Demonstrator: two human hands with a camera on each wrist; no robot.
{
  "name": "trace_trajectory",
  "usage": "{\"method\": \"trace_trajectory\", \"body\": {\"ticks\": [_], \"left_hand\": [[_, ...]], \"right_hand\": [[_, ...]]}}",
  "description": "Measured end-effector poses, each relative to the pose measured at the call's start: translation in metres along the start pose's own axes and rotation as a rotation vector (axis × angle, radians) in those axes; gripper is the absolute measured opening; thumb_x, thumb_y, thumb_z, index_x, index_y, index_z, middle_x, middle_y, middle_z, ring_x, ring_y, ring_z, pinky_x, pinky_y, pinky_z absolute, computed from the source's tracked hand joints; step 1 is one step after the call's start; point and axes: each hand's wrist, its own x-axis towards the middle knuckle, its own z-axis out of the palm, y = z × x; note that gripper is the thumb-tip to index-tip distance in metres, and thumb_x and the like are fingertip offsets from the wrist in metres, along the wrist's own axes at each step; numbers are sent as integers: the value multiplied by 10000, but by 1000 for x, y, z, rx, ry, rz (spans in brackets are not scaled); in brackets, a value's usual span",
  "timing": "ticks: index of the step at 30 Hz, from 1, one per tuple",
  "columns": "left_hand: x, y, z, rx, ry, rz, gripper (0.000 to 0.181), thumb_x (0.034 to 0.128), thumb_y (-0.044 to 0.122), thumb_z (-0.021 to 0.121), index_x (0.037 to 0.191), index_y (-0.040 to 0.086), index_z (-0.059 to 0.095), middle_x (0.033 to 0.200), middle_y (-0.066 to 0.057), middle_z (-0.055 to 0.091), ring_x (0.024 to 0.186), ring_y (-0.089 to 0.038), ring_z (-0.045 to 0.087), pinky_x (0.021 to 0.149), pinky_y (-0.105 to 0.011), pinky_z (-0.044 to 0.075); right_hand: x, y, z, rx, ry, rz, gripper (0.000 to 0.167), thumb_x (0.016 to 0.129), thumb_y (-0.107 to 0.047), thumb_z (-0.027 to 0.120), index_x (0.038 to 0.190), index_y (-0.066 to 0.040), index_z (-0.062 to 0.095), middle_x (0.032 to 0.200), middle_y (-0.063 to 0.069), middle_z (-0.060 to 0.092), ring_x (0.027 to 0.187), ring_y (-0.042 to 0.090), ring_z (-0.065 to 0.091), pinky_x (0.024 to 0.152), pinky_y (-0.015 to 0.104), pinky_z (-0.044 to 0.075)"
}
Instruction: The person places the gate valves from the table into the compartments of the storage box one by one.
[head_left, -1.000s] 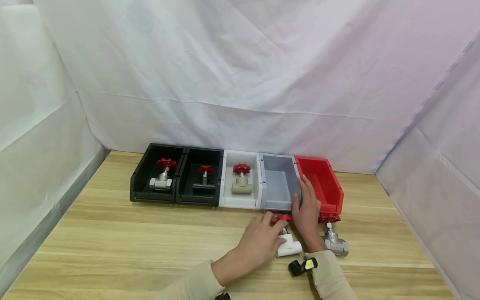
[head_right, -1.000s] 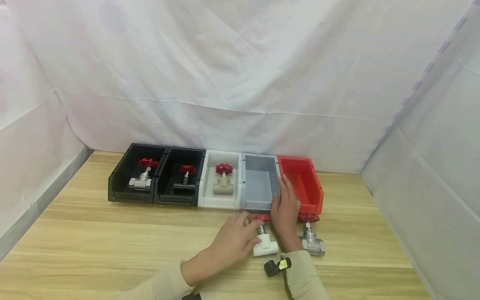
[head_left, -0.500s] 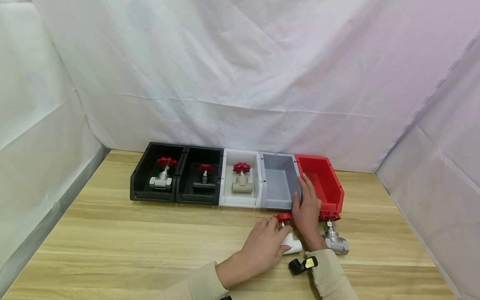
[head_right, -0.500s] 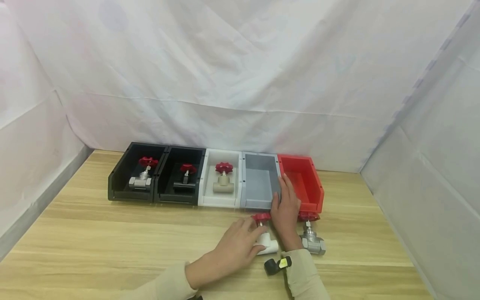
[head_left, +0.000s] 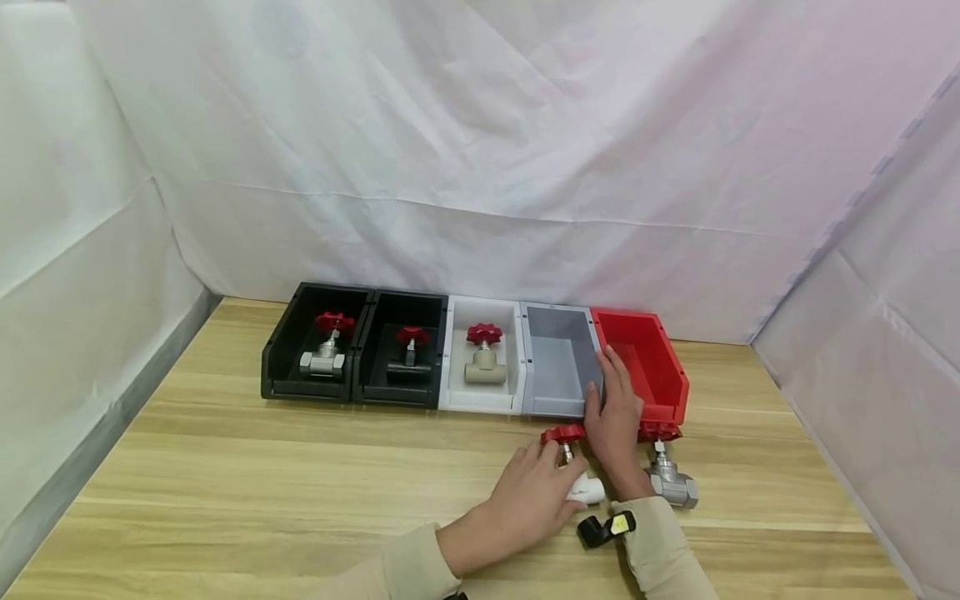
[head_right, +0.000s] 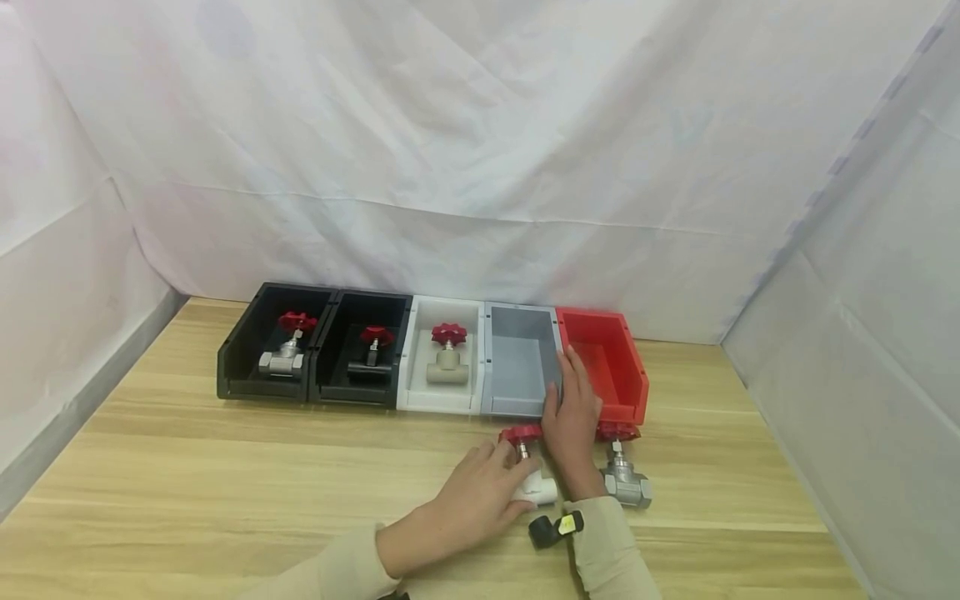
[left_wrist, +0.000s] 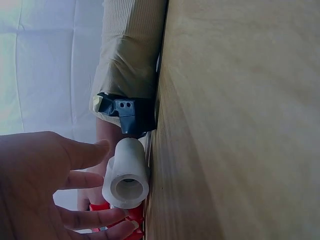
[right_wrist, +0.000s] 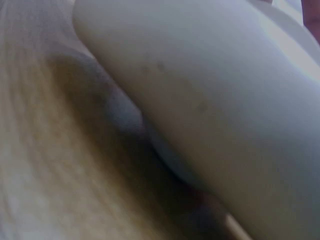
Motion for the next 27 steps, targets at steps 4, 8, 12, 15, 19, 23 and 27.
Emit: {"method": "trace_trajectory", "body": {"ticks": [4,8,12,15,19,23,27], "left_hand": [[1,1,2,9,-18,6,445,831,514,677,1150,212,601,968,-56,578,812,-187,541,637,-281,403],[2,2,3,19,-37,3,452,825,516,683,1162,225,601,960,-51,580,797,-183,532,630,-283,396],[3,3,4,31,-47,-1,470,813,513,699,1181,238,599,974,-55,582,829,-193,536,640,-291,396],[4,2,5,47,-49,-8,483,800,523,707,1182,248,599,971,-56,582,845,-199,539,645,-293,394],[5,1,6,60,-52,-16,489,792,538,707,1175,253,599,966,-58,585,858,-202,544,649,-293,393],[5,0,5,61,-71,-19,491,791,531,711,1177,250,598,980,-61,587,863,-201,544,656,-292,399],[5,-2,3,46,-119,-28,509,794,501,723,1218,255,585,993,-63,592,867,-198,545,671,-290,401]], "right_hand": [[0,0,1,-1,-2,2,623,863,0,644,1435,-95,417,1508,52,328,1334,284,338,820,475,308],[0,1,1,-2,-2,0,622,864,3,642,1435,-97,418,1507,50,329,1332,280,341,814,471,308],[-1,2,1,-4,0,-3,621,862,2,642,1434,-91,418,1504,62,333,1330,286,344,812,478,308],[-2,3,0,-4,-1,-4,622,860,4,641,1433,-88,418,1502,68,335,1330,289,344,810,478,306],[-1,3,0,-7,-2,-4,622,860,4,639,1434,-88,417,1502,71,334,1330,289,345,804,476,306],[-1,2,0,-9,-6,-2,624,862,2,638,1436,-92,414,1505,65,329,1334,276,338,817,471,309],[0,2,1,-7,-1,-7,618,863,1,637,1433,-91,418,1504,65,333,1334,273,341,809,465,310]]}}
